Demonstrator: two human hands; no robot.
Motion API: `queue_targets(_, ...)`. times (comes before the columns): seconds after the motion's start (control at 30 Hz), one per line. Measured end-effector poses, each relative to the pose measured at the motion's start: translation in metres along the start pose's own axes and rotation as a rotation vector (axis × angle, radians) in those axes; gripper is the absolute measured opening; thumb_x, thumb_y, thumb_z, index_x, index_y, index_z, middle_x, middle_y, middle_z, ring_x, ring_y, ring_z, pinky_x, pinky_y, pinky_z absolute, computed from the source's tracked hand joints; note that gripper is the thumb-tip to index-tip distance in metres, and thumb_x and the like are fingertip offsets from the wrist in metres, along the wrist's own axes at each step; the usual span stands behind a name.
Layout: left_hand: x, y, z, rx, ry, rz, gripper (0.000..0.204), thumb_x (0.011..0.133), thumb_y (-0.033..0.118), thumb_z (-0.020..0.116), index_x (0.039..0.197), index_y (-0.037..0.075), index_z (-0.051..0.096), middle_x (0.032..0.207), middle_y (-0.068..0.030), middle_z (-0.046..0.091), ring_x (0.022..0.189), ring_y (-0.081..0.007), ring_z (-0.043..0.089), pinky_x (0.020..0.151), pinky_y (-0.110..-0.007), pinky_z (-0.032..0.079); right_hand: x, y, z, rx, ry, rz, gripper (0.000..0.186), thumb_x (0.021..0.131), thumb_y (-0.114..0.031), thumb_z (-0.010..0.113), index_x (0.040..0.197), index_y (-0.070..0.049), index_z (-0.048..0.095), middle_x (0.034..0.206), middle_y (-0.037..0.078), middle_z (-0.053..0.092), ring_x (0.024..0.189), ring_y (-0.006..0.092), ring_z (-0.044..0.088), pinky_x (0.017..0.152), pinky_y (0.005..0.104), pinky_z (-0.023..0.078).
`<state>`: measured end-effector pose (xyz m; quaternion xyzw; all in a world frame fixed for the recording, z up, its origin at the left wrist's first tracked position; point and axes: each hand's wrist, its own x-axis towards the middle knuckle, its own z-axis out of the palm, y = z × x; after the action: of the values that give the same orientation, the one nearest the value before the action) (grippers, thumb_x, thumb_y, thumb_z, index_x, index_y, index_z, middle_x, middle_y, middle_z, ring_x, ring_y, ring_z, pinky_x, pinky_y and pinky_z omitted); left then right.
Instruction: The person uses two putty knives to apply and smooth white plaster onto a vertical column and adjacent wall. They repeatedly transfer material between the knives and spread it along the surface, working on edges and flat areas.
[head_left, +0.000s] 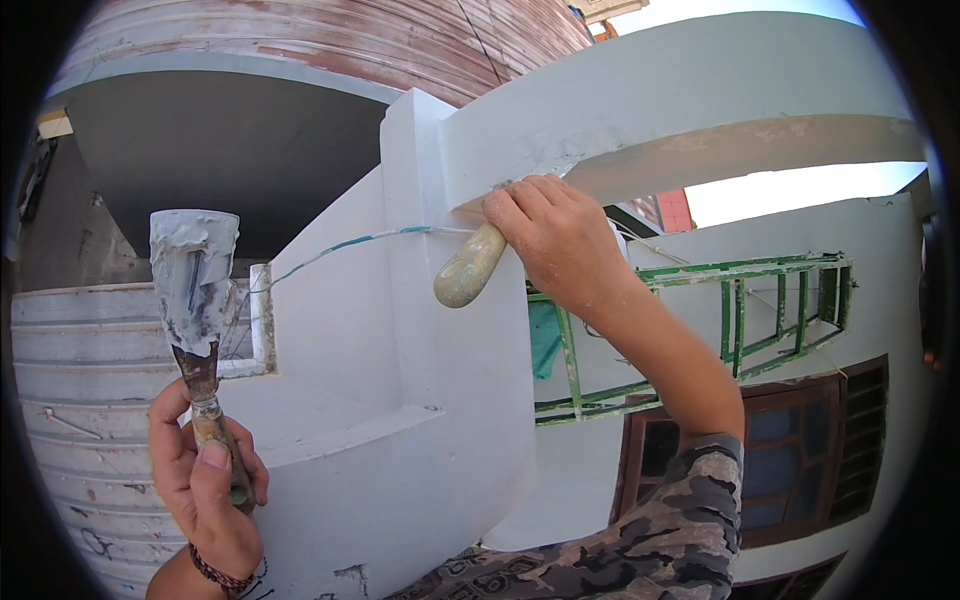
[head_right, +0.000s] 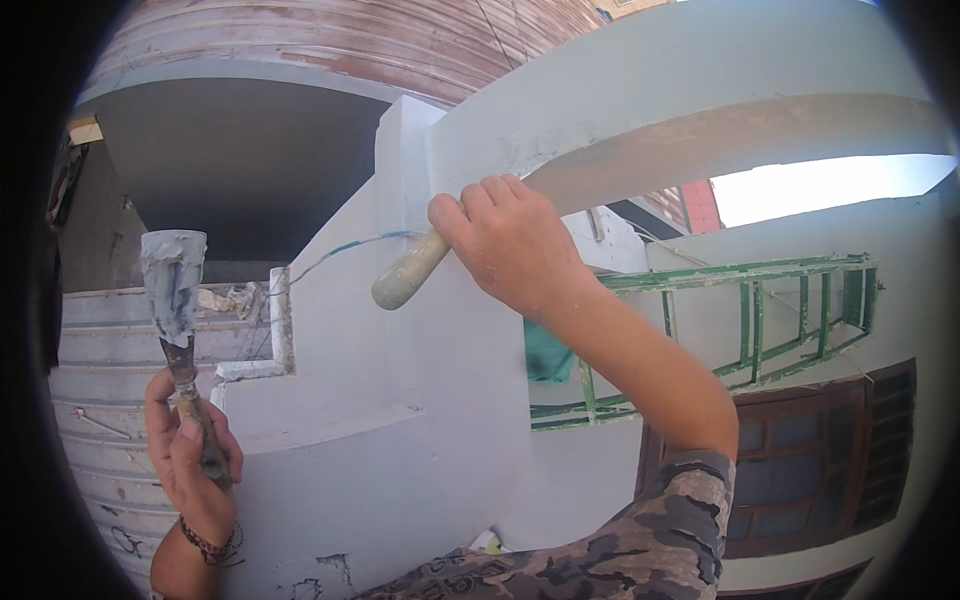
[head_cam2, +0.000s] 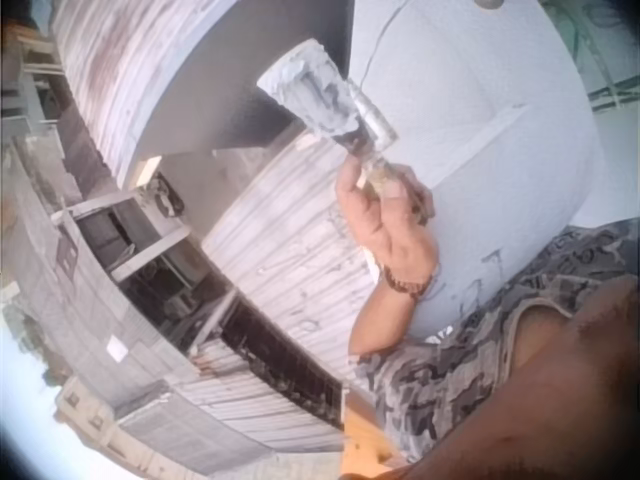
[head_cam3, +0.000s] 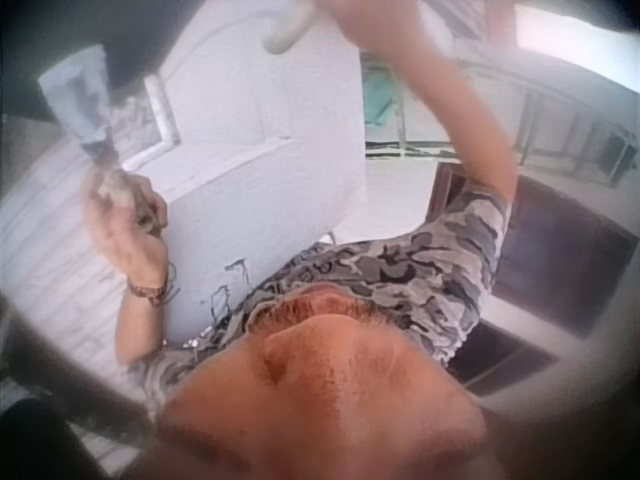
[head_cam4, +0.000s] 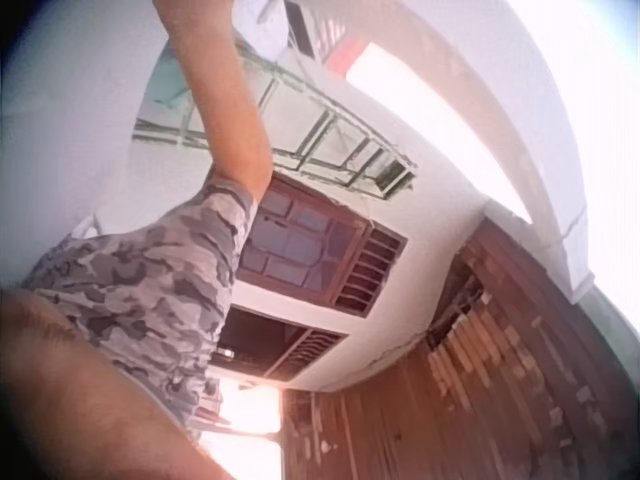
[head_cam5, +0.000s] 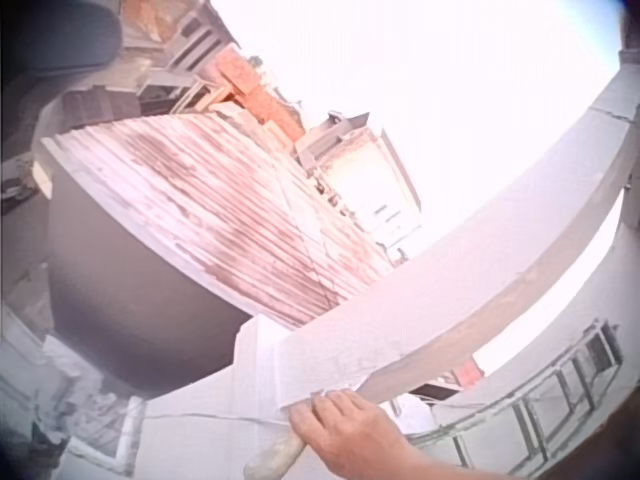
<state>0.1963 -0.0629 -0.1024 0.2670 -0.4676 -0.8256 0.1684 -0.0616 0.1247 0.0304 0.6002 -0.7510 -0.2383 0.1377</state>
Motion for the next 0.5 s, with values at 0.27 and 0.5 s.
queue_targets(0.27, 0.001, 0.002, 0.000, 0.030, -0.015, -0.003, 0.049, 0.091, 0.027, 0.046, 0.129, -0.002, 0.037, 0.066, -0.0047, 0.049, 0.047, -0.0048, 0.040, 0.038, -0.018, 0.036, 0.022, 0.026, 0.030, -0.050, 0.136, 0.004, 0.016, 0.074, -0.006, 0.062, 0.087, -0.008, 0.054, 0.072, 0.006, 0.054, 0.071, 0.0218, 0.056, 0.066, 0.0329, 0.048)
queue_targets(0.5, 0.002, -0.001, -0.003, 0.024, -0.009, 0.007, 0.049, 0.092, 0.027, 0.046, 0.130, -0.002, 0.036, 0.067, -0.0053, 0.049, 0.046, -0.0055, 0.040, 0.038, -0.019, 0.036, 0.010, 0.004, 0.014, -0.060, 0.004, 0.080, 0.015, 0.075, -0.005, 0.062, 0.088, -0.006, 0.055, 0.076, 0.006, 0.056, 0.077, 0.0231, 0.059, 0.068, 0.0330, 0.050)
